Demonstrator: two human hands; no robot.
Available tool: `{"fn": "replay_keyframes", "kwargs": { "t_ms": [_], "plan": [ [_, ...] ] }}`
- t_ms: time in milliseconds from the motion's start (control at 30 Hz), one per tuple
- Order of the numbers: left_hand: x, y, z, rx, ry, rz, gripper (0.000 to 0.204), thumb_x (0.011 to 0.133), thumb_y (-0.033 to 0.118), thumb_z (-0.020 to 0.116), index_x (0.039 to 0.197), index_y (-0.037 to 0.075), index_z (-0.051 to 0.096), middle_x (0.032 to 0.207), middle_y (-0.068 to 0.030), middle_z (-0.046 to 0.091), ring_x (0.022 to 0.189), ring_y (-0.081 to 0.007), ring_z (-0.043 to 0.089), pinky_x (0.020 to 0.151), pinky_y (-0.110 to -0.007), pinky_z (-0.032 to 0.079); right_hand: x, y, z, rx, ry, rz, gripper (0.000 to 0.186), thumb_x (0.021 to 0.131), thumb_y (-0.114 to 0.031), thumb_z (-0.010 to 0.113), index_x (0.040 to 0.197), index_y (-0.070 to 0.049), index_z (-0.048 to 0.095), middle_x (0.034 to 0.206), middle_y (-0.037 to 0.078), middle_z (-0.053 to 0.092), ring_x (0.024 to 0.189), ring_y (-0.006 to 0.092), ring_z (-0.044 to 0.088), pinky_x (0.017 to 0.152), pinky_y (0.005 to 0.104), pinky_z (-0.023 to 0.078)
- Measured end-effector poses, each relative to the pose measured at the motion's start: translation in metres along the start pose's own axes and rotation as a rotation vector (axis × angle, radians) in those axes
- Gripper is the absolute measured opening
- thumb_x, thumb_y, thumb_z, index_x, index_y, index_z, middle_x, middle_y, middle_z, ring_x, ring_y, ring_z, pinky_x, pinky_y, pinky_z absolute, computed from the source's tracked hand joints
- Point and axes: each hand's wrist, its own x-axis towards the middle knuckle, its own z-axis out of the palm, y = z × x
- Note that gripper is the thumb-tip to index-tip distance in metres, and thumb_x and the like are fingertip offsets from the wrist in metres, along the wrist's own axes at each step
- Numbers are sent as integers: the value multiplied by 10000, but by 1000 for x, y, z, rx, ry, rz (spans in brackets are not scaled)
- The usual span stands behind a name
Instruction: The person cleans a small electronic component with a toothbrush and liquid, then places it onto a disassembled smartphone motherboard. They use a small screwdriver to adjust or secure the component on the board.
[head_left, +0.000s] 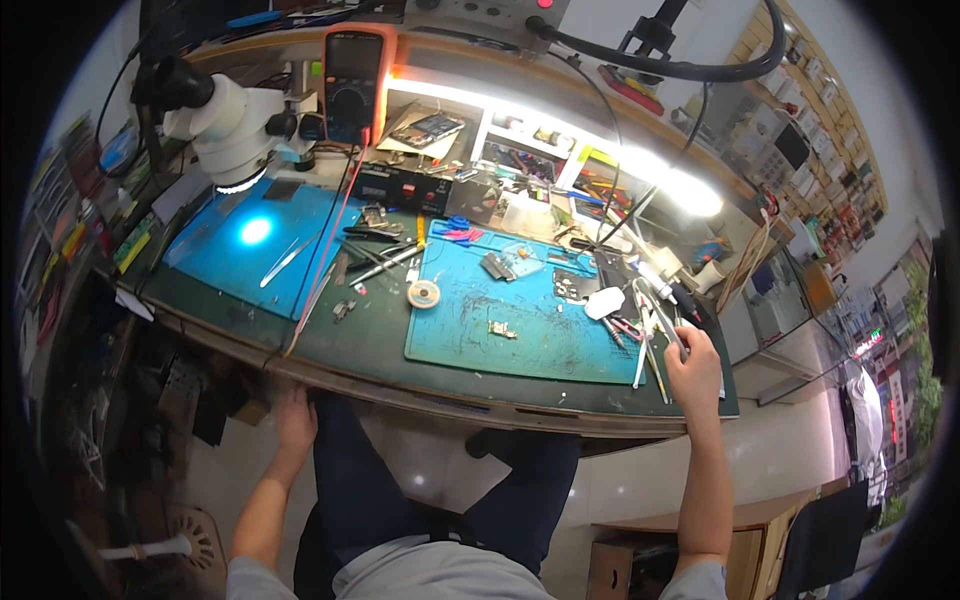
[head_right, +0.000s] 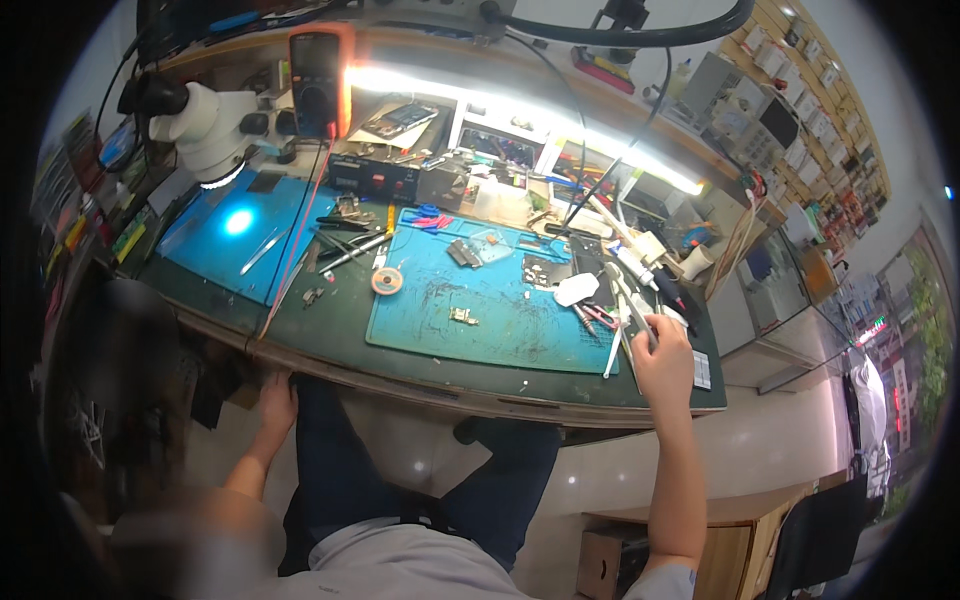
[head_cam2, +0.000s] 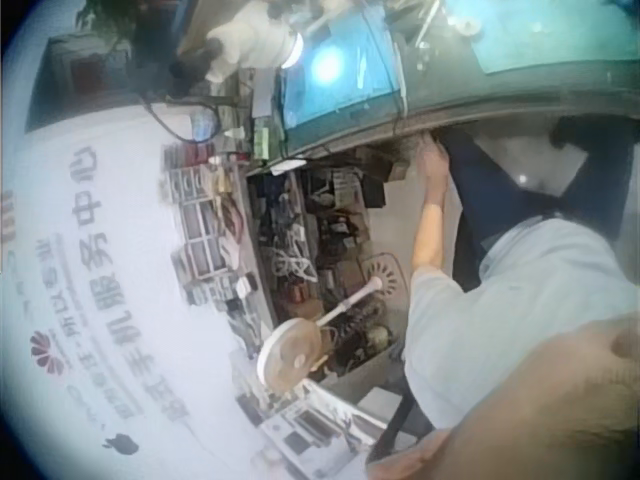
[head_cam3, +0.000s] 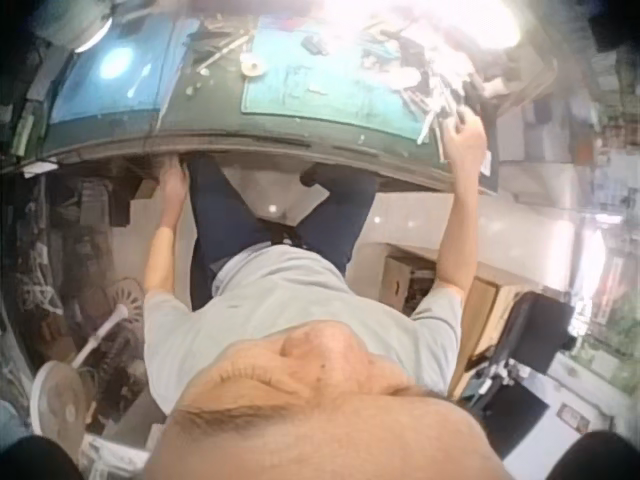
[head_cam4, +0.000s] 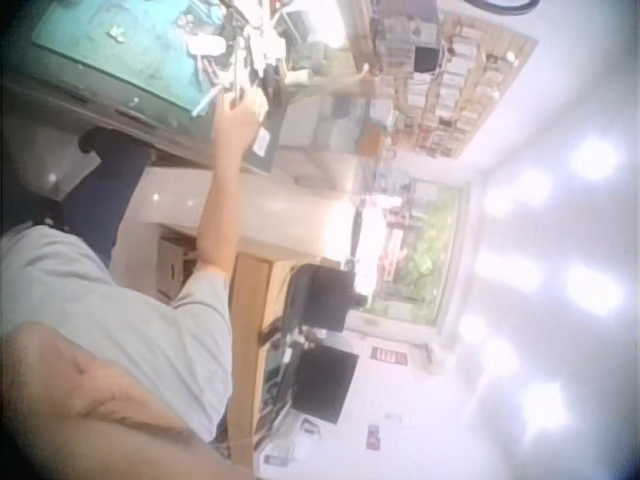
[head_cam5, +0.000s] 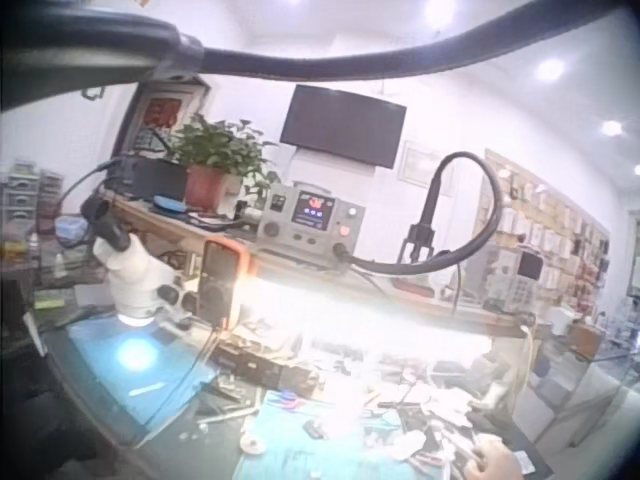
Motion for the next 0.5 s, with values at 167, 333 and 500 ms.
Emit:
{"fn": "replay_keyframes", "kwargs": {
  "t_ms": [167, 333, 500],
  "plan": [
    [-6, 145, -133, -263, -339, 541, 275, 973, 31, 719, 1246, 27, 754, 1060, -174, 762, 981, -382, 759, 806, -468, 617, -57, 20, -1, 258, -114, 179, 221, 992, -150, 726, 1142, 10, 756, 939, 115, 722, 797, 205, 673, 737, 363, 534],
    [146, 281, -184, -541, 148, 686, 408, 946, 41, 787, 1346, 33, 704, 1223, -185, 744, 1103, -364, 720, 910, -461, 589, -102, 4, 2, 425, -114, 352, 175, 1019, -136, 729, 1113, 8, 766, 849, 2, 615, 733, 74, 515, 640, 283, 398],
    [331, 358, -97, 113, 458, 736, 673, 909, 477, 849, 1419, 64, 706, 1498, -212, 649, 1515, -377, 496, 1346, -586, 207, -120, -7, 8, 475, -50, 271, 134, 1015, -98, 732, 1085, 10, 769, 844, -14, 563, 708, 51, 466, 611, 261, 356]
  ]
}}
